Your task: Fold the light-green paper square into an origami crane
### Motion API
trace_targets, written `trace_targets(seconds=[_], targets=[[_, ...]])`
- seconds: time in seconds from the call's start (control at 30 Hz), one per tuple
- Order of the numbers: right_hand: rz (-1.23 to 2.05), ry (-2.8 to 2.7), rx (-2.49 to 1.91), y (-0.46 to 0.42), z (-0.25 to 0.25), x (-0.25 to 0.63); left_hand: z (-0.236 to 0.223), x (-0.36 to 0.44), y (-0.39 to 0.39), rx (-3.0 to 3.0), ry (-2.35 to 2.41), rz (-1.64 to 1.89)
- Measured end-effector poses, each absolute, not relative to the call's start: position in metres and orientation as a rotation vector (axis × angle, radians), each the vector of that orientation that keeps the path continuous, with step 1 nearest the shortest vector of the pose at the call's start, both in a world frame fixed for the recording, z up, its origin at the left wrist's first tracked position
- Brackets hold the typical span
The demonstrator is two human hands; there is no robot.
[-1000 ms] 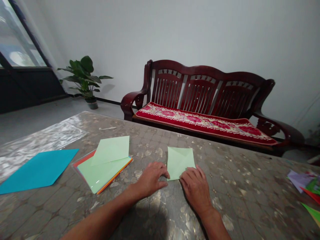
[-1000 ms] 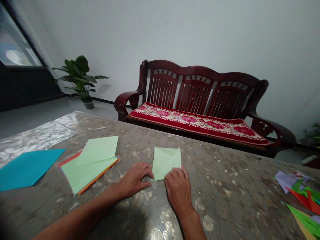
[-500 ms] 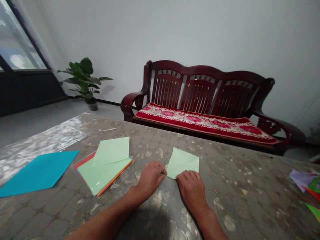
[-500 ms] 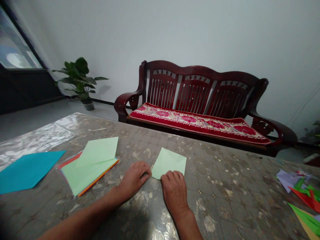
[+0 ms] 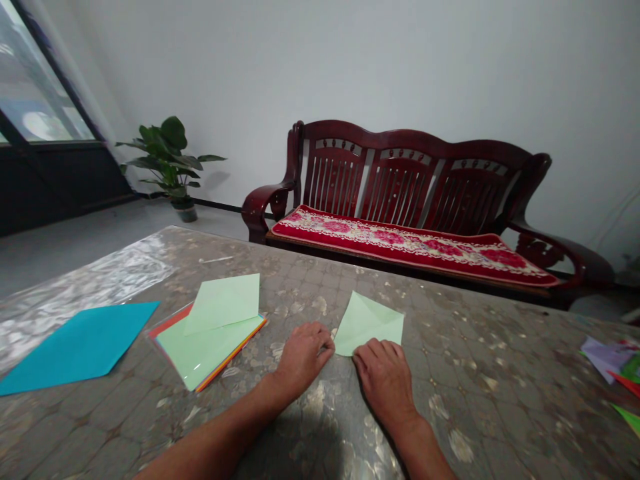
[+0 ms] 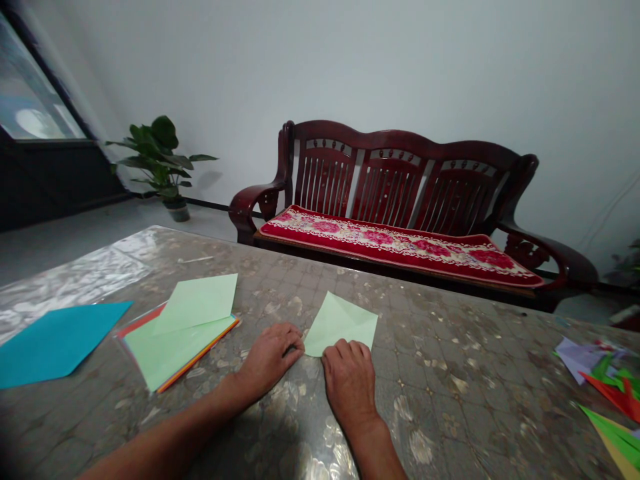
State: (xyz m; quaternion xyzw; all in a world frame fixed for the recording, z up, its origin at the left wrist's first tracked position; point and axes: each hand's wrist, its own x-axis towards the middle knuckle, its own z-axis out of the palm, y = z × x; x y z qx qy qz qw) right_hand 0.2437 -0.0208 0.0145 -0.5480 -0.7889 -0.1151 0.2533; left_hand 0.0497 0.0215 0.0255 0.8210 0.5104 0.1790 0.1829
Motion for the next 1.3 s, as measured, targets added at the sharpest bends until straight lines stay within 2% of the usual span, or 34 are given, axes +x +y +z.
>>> trace_targets(seconds=[0.5,1.3], targets=[[-0.218,-2.096,-1.657,-0.0190,0.0145,0.2408,0.0240,0.0490,0.0227,2.286,1.417,0.487],[-0.249,-2.070,-1.740,-0.0174,0.0124,0.2387,0.0248,0.0566,0.0245,2.371,1.492,0.520]])
